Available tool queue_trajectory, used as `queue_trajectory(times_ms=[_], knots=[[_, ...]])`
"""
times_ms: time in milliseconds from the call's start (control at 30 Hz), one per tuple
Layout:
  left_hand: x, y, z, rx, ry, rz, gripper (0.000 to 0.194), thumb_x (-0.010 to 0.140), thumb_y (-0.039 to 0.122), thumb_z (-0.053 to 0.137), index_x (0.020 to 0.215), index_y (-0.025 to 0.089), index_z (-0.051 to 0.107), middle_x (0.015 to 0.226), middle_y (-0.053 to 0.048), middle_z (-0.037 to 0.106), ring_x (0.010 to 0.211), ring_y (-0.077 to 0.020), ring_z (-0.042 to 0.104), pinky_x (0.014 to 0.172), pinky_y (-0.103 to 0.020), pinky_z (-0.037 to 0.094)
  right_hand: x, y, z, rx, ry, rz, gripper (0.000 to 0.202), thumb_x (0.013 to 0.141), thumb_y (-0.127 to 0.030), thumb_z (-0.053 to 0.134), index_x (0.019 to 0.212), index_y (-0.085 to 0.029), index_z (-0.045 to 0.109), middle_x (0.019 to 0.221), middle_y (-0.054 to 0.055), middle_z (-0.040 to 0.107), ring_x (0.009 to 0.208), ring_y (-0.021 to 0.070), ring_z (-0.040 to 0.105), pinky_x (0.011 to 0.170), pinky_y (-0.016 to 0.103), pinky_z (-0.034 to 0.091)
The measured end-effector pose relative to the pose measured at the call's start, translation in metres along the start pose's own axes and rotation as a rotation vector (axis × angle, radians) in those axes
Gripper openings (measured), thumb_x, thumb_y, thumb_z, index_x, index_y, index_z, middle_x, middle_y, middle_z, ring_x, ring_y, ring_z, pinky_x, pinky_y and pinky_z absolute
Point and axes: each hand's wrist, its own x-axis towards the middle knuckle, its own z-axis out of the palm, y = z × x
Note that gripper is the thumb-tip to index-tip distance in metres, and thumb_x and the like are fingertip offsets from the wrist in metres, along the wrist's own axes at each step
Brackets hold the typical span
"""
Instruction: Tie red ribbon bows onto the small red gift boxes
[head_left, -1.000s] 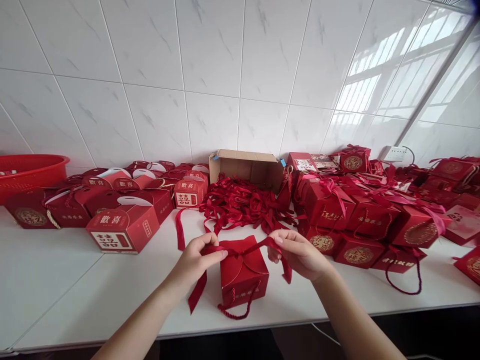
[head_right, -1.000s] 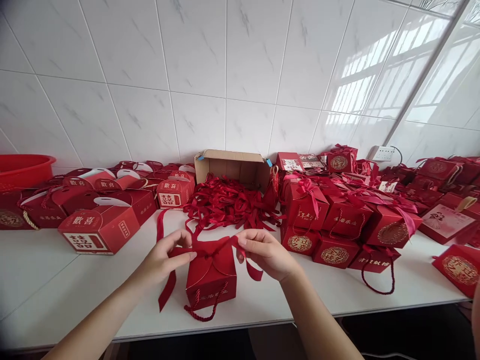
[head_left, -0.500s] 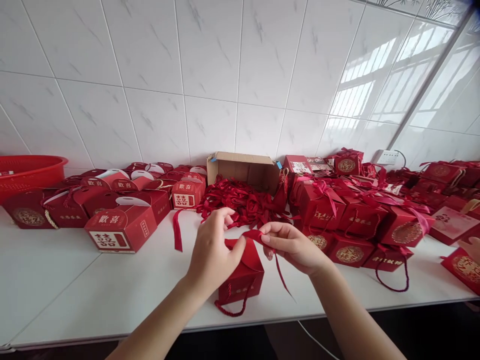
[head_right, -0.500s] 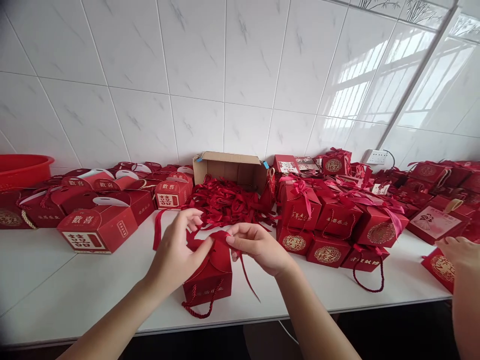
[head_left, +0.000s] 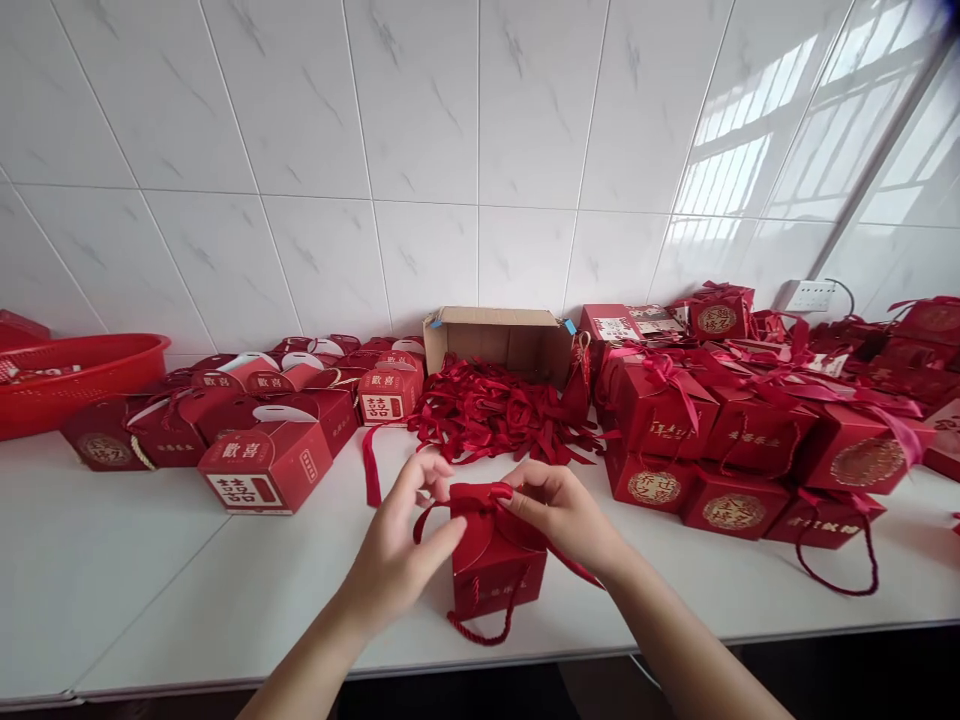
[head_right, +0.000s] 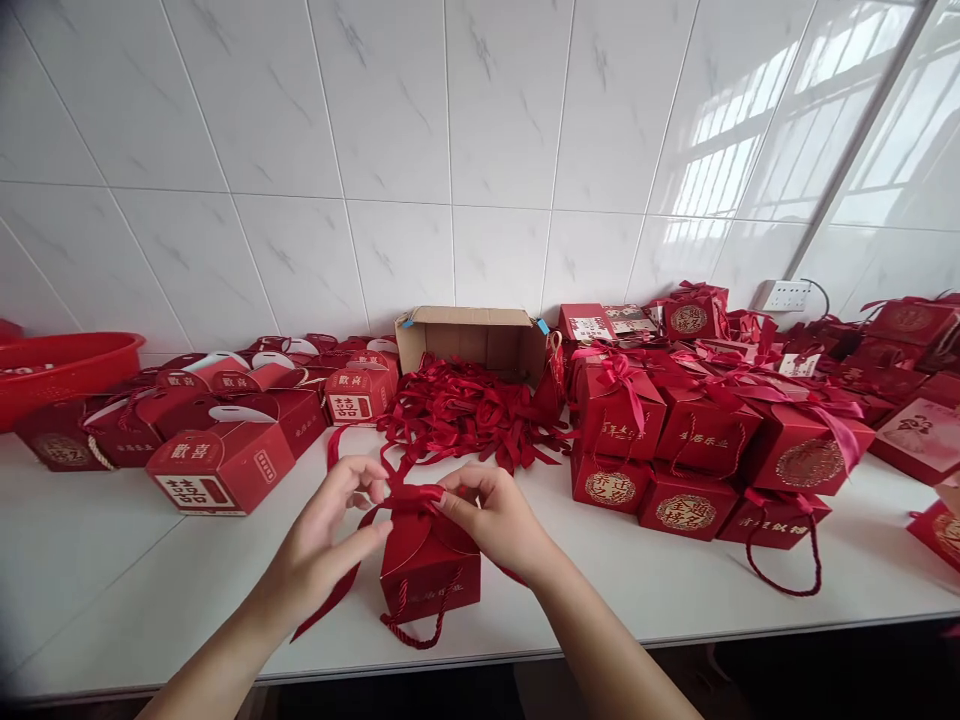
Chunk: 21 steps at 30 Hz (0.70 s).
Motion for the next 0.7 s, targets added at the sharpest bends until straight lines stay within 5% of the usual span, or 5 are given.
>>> queue_trajectory(times_ms=[133, 267, 467, 600, 700], knots=[[0.001, -0.02, -0.005, -0.084, -0.014, -0.254, 0.021, 0.083, 0.043, 0.054, 0.088, 0.024, 0.05, 0.096, -0.002, 0.055, 0.096, -0.021, 0.052, 0.085, -0.03, 0.036, -0.002, 0.005, 0.003, 0.111, -0.032, 0.002, 0.031, 0.077, -0.047, 0.066, 0.081, -0.016, 0.065, 0.078, 0.004, 0.061, 0.07, 0.013, 0.053, 0.064, 0.025, 0.042], [0.004, -0.026, -0.002, -0.165, -0.186, -0.394, 0.03, 0.081, 0.052, 0.055, 0.079, 0.022, 0.055, 0.077, 0.001, 0.056, 0.072, -0.0163, 0.051, 0.068, -0.026, 0.037, -0.003, 0.002, 0.006, 0.227, -0.127, 0.051, 0.034, 0.078, -0.048, 0.064, 0.082, -0.015, 0.063, 0.078, 0.004, 0.065, 0.073, 0.0141, 0.058, 0.068, 0.026, 0.044], [0.005, -0.02, -0.015, -0.291, -0.166, -0.505, 0.037, 0.069, 0.049, 0.07, 0.056, 0.018, 0.053, 0.051, 0.006, 0.033, 0.049, -0.0098, 0.028, 0.049, -0.024, 0.024, -0.003, 0.001, 0.017, 0.06, 0.084, 0.113, 0.024, 0.077, -0.04, 0.06, 0.071, -0.018, 0.056, 0.067, 0.004, 0.066, 0.061, 0.0141, 0.055, 0.057, 0.025, 0.04], [-0.001, -0.015, -0.032, -0.338, -0.161, -0.568, 0.029, 0.066, 0.044, 0.074, 0.064, 0.017, 0.065, 0.056, 0.002, 0.05, 0.05, -0.0101, 0.036, 0.051, -0.025, 0.03, -0.003, 0.006, 0.026, -0.063, 0.151, 0.101, 0.013, 0.076, -0.03, 0.057, 0.071, -0.018, 0.061, 0.065, 0.004, 0.066, 0.06, 0.0162, 0.057, 0.057, 0.027, 0.042], [-0.002, 0.007, -0.041, -0.303, -0.29, -0.445, 0.027, 0.07, 0.041, 0.072, 0.058, 0.017, 0.067, 0.057, -0.001, 0.054, 0.055, -0.0126, 0.042, 0.054, -0.026, 0.034, -0.002, 0.005, 0.029, -0.16, 0.167, 0.074, 0.009, 0.073, -0.023, 0.058, 0.075, -0.018, 0.065, 0.066, 0.004, 0.067, 0.061, 0.0172, 0.059, 0.058, 0.028, 0.043]])
